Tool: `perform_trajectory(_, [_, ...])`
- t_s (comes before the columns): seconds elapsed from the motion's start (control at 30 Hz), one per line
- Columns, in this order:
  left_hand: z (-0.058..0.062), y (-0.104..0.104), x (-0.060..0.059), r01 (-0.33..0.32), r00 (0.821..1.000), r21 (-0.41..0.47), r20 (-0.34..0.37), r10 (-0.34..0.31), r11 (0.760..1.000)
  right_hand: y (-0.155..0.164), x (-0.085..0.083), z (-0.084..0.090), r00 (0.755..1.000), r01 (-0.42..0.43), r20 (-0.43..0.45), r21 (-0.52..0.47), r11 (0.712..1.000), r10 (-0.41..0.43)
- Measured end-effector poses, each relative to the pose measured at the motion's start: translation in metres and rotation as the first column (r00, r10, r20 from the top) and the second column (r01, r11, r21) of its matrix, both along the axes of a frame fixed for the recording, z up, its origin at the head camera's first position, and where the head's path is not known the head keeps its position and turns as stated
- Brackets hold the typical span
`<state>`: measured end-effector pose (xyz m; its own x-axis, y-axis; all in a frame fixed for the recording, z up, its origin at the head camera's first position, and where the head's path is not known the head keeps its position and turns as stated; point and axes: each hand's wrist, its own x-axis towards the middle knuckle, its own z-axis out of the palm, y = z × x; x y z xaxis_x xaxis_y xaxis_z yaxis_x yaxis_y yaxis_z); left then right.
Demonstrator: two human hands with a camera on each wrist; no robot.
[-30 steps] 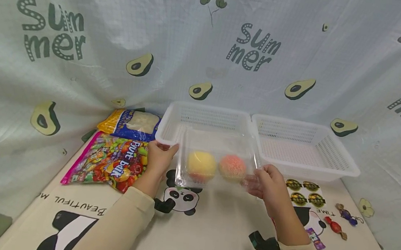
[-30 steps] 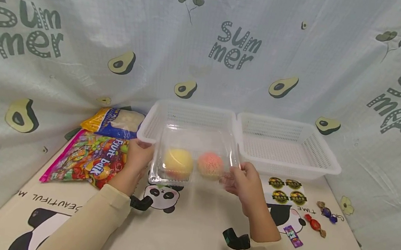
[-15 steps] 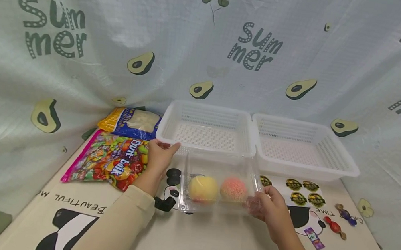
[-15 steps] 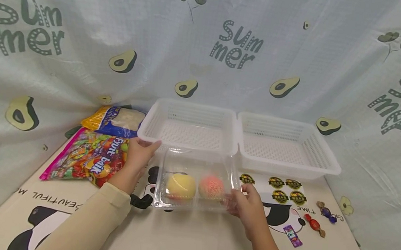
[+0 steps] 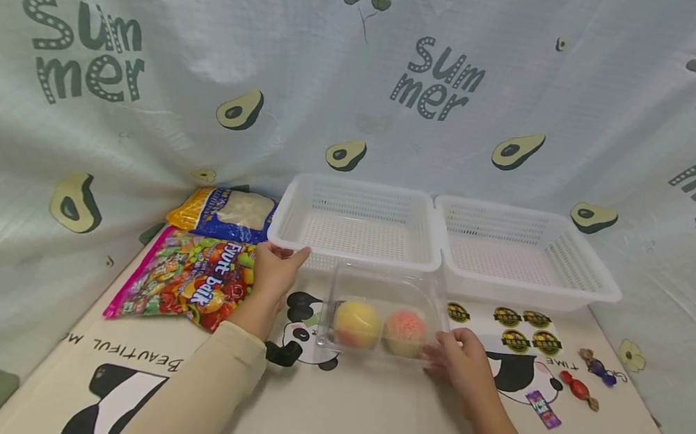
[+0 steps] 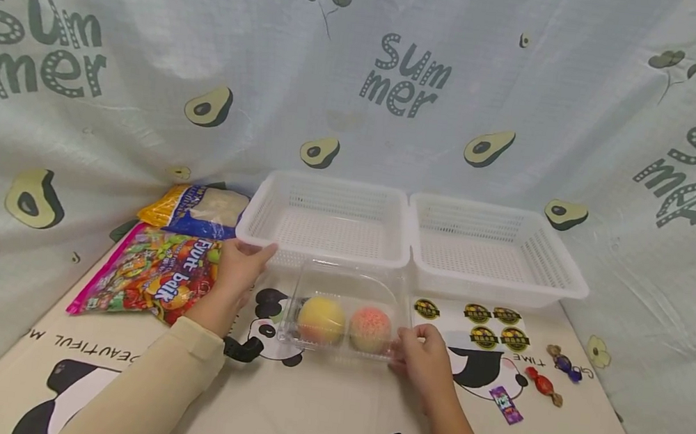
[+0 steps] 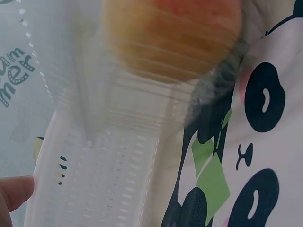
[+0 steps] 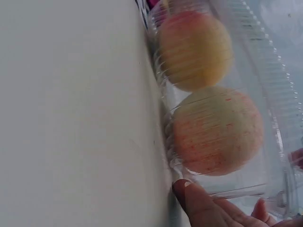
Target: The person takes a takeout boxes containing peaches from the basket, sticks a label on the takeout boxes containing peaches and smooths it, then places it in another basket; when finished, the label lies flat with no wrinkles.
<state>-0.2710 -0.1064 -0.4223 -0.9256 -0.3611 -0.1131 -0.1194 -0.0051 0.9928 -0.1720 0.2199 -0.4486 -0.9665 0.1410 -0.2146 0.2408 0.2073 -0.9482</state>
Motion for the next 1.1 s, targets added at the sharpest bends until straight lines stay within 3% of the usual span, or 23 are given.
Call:
perform_trajectory(0.13, [0.000,0.000,0.000,0.005,1.000,-0.001,-0.019,-0.005,1.000,0.001,0.000,0.006,0.999,-0.039,0.019,0.127,0.991,0.036])
perform_trajectory(0.3, [0.000,0.002,0.001,0.007,1.000,-0.004,-0.021,-0.007,1.000,0.007,0.003,0.016,0.997,-0.081,0.034,0.319,0.944,0.074])
perform_trajectory(0.47, [0.001,0.003,0.008,0.047,0.999,-0.042,0.001,-0.046,0.998,0.013,0.004,0.021,0.995,-0.095,0.018,0.346,0.934,0.094])
perform_trajectory(0.6, [0.001,0.009,0.022,0.131,0.991,-0.088,0.021,-0.130,0.987,0.020,0.003,0.024,0.995,-0.085,-0.016,0.329,0.940,0.095])
perform_trajectory(0.7, [-0.001,0.014,0.033,0.211,0.977,-0.107,0.024,-0.210,0.972,0.027,0.000,0.024,0.994,-0.094,-0.023,0.373,0.923,0.110])
perform_trajectory(0.83, [-0.006,0.020,0.045,0.310,0.950,-0.138,0.008,-0.312,0.941,0.041,-0.009,0.022,0.986,-0.140,-0.017,0.469,0.872,0.168])
perform_trajectory(1.1, [-0.008,0.026,0.068,0.394,0.908,-0.345,-0.001,-0.420,0.852,0.068,-0.039,0.031,0.957,-0.175,-0.046,0.697,0.695,0.288])
